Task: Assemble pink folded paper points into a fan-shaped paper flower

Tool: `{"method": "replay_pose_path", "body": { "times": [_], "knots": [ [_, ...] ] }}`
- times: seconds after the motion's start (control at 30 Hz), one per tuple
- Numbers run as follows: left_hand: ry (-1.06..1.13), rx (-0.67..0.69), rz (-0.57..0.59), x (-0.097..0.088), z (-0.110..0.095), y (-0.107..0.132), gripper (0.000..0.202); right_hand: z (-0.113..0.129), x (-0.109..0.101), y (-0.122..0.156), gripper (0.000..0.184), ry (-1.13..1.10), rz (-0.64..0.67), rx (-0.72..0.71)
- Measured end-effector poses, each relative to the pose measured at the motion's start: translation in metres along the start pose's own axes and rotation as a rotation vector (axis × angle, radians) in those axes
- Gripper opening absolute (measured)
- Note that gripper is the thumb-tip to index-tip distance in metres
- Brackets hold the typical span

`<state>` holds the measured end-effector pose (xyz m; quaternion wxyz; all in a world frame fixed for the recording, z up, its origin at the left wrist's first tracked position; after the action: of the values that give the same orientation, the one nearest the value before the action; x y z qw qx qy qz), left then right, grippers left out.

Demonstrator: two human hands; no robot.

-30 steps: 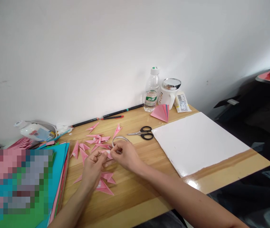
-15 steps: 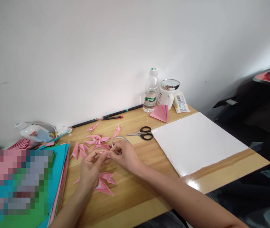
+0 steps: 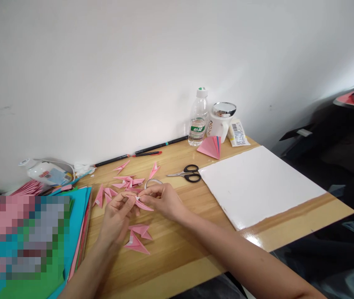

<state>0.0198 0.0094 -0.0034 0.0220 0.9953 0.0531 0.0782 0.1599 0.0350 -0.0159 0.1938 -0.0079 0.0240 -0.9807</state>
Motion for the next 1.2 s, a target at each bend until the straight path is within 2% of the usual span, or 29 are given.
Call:
{"method": "replay_pose_path", "body": {
  "times": [0.1, 0.2, 0.3, 0.43, 0.6, 0.7, 0.8, 0.97, 1.07, 1.2],
  "knots": [
    [-0.146, 0.099, -0.012, -0.002, -0.004, 0.0, 0.014, -0.001, 0.0, 0.001, 0.022, 0.018, 0.006, 0.003],
    [-0.261, 0.155, -0.019, -0.005, -0.006, -0.001, 0.012, 0.003, 0.001, 0.001, 0.02, 0.069, -0.007, -0.081],
    [-0.254, 0.152, -0.016, -0.009, -0.003, -0.003, 0.013, 0.007, 0.002, 0.001, 0.023, 0.113, -0.01, -0.174],
    [-0.197, 0.129, -0.01, -0.013, -0.001, -0.006, 0.013, 0.012, 0.003, 0.001, 0.031, 0.136, 0.06, -0.242],
    [-0.324, 0.202, -0.033, -0.015, -0.008, -0.005, 0.012, 0.01, 0.003, 0.001, 0.04, 0.161, 0.139, -0.211],
    [-0.31, 0.204, -0.018, -0.014, -0.008, -0.004, 0.012, 0.008, 0.002, -0.001, 0.044, 0.146, 0.128, -0.177],
    [-0.175, 0.133, 0.04, -0.009, -0.006, -0.003, 0.013, 0.011, -0.002, -0.001, 0.046, 0.109, 0.079, -0.149],
    [0.132, -0.113, 0.079, -0.003, -0.002, -0.003, 0.023, 0.014, -0.004, -0.001, 0.017, 0.13, 0.044, -0.119],
    [0.238, -0.201, 0.07, -0.004, -0.001, -0.004, 0.031, 0.012, -0.004, 0.0, 0.017, 0.152, -0.009, -0.125],
    [0.334, -0.261, 0.091, -0.004, 0.001, -0.003, 0.031, 0.01, -0.003, 0.0, 0.022, 0.164, -0.016, -0.12]
  ]
}}
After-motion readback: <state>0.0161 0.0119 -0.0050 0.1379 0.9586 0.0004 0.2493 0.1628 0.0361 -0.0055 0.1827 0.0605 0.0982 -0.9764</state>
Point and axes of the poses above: each hand's wrist, its own y-axis away from the middle knuckle, its own x-axis out of the palm, z = x × y, the point moved 2 cm from there along -y, towards the middle knuckle, and after that the axes turned 2 degrees about -z, right-handed, at the moved point
